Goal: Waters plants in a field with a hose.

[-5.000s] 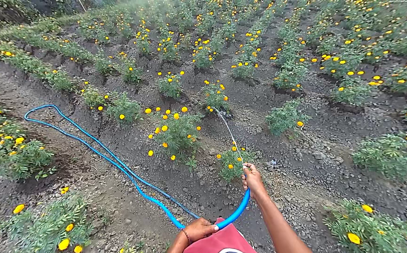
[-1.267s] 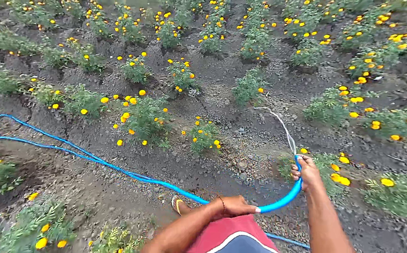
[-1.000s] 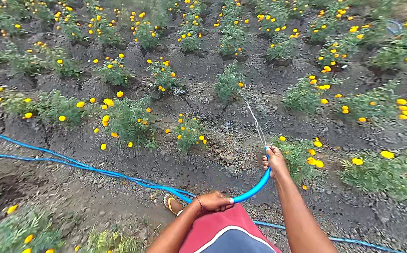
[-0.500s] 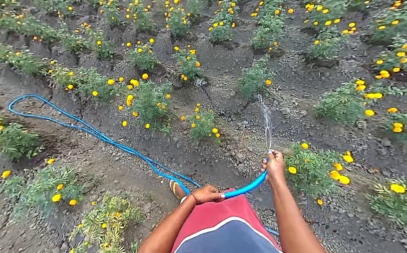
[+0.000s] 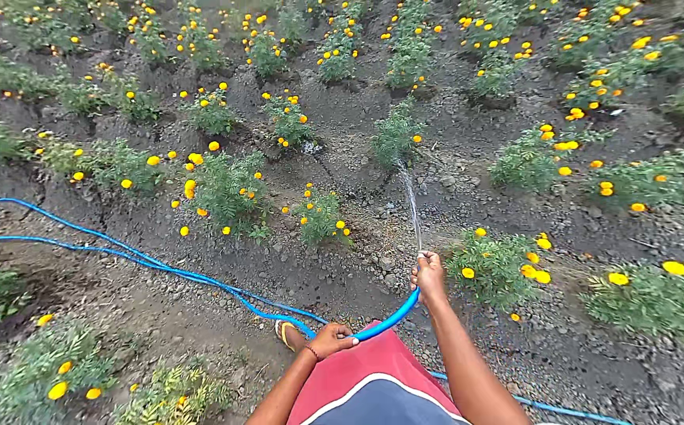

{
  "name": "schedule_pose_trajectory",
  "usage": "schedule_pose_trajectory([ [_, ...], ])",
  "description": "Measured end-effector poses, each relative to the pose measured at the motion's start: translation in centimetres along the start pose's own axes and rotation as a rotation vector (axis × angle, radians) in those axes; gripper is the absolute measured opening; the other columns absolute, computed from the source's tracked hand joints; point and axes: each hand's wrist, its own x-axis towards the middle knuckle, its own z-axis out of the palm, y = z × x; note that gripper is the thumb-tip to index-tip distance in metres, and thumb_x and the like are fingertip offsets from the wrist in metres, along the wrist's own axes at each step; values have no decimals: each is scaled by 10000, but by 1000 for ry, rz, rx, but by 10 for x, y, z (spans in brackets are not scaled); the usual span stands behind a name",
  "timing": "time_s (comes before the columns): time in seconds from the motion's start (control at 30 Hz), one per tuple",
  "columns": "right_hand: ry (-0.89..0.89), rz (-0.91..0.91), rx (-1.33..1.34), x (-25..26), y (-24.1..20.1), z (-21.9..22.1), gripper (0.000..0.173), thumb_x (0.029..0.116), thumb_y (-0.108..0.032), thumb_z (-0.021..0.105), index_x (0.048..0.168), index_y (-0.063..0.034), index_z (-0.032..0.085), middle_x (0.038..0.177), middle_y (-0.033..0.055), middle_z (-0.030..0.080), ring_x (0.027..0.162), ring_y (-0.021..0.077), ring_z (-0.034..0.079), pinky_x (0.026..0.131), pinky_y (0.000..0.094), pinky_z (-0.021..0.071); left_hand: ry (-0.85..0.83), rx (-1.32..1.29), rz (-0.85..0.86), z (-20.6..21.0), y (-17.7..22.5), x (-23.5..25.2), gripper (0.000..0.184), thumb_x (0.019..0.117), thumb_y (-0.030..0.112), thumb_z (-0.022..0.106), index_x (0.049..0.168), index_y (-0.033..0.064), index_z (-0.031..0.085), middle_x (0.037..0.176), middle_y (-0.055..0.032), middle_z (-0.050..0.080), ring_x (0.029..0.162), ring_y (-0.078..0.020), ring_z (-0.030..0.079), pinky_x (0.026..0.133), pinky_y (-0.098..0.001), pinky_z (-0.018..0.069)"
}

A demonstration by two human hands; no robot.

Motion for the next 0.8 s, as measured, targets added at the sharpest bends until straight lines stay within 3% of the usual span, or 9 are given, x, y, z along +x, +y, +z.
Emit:
schedule_pose_trajectory([
  [0.07, -1, -2, -20, 1, 2, 0, 273, 1135, -219, 357, 1363, -89, 432, 668, 1, 380, 422, 94, 356, 391, 260, 360, -27, -6, 5, 0, -3, 0, 302, 995, 173, 647, 1165, -69, 706, 1192, -234, 686, 1154, -274, 630, 1068, -423, 450],
  [0.17, 5, -27, -108, 4, 8, 0, 286, 1133, -222, 363, 1367, -78, 439, 666, 14, 389, 425, 109, 377, 395, 279, 381, -60, -67, -18, -1, -7, -1, 328, 1020, 172, 608, 1256, -46, 673, 1257, -210, 670, 1174, -229, 628, 1068, -389, 458],
  [0.27, 47, -120, -373, 9, 16, -2, 337, 1124, -242, 383, 1396, -73, 488, 754, 103, 524, 512, 202, 486, 499, 389, 457, -59, -136, -77, -4, -4, -11, 312, 1035, 151, 588, 1260, -52, 663, 1217, -191, 688, 1117, -173, 649, 1032, -349, 485],
  [0.33, 66, -181, -544, 9, 22, -4, 353, 1114, -225, 393, 1399, -61, 522, 937, 209, 656, 723, 336, 636, 684, 526, 523, -34, -172, -71, -6, -9, -18, 300, 1037, 120, 568, 1254, -66, 659, 1213, -187, 689, 1117, -146, 646, 1037, -321, 480],
  [0.4, 70, -189, -606, 8, 31, -5, 357, 1111, -198, 405, 1409, -40, 521, 1074, 260, 686, 949, 420, 684, 851, 594, 520, 30, -200, -86, -6, -19, -28, 293, 1040, 104, 552, 1249, -71, 659, 1211, -188, 688, 1126, -150, 642, 1046, -321, 475],
  [0.57, 90, -175, -612, 12, 44, -13, 354, 1112, -197, 401, 1413, -41, 504, 1049, 256, 691, 959, 427, 689, 861, 587, 526, 308, -226, -300, -3, -46, -63, 246, 1046, 102, 560, 1170, -62, 696, 1126, -193, 716, 1070, -215, 674, 1023, -397, 500],
  [0.67, 89, -159, -618, 16, 47, -17, 361, 1110, -191, 406, 1421, -31, 495, 1095, 260, 689, 1008, 426, 687, 902, 586, 520, 363, -147, -435, -2, -66, -94, 248, 1043, 121, 575, 1135, -62, 716, 1092, -223, 725, 1069, -288, 684, 1038, -468, 488],
  [0.73, 96, -150, -600, 20, 53, -21, 356, 1108, -177, 405, 1414, -16, 492, 1113, 263, 683, 1024, 417, 683, 914, 576, 517, 293, -65, -252, -8, -65, -128, 276, 1051, 98, 555, 1117, -131, 692, 1054, -295, 710, 1009, -340, 696, 961, -427, 522],
  [0.8, 114, -144, -573, 22, 59, -25, 356, 1109, -165, 398, 1414, -4, 487, 1129, 270, 677, 1041, 419, 679, 926, 574, 514, 199, 58, 209, -23, -29, -156, 324, 1025, 11, 519, 990, -297, 612, 882, -447, 641, 808, -425, 701, 768, -278, 553],
])
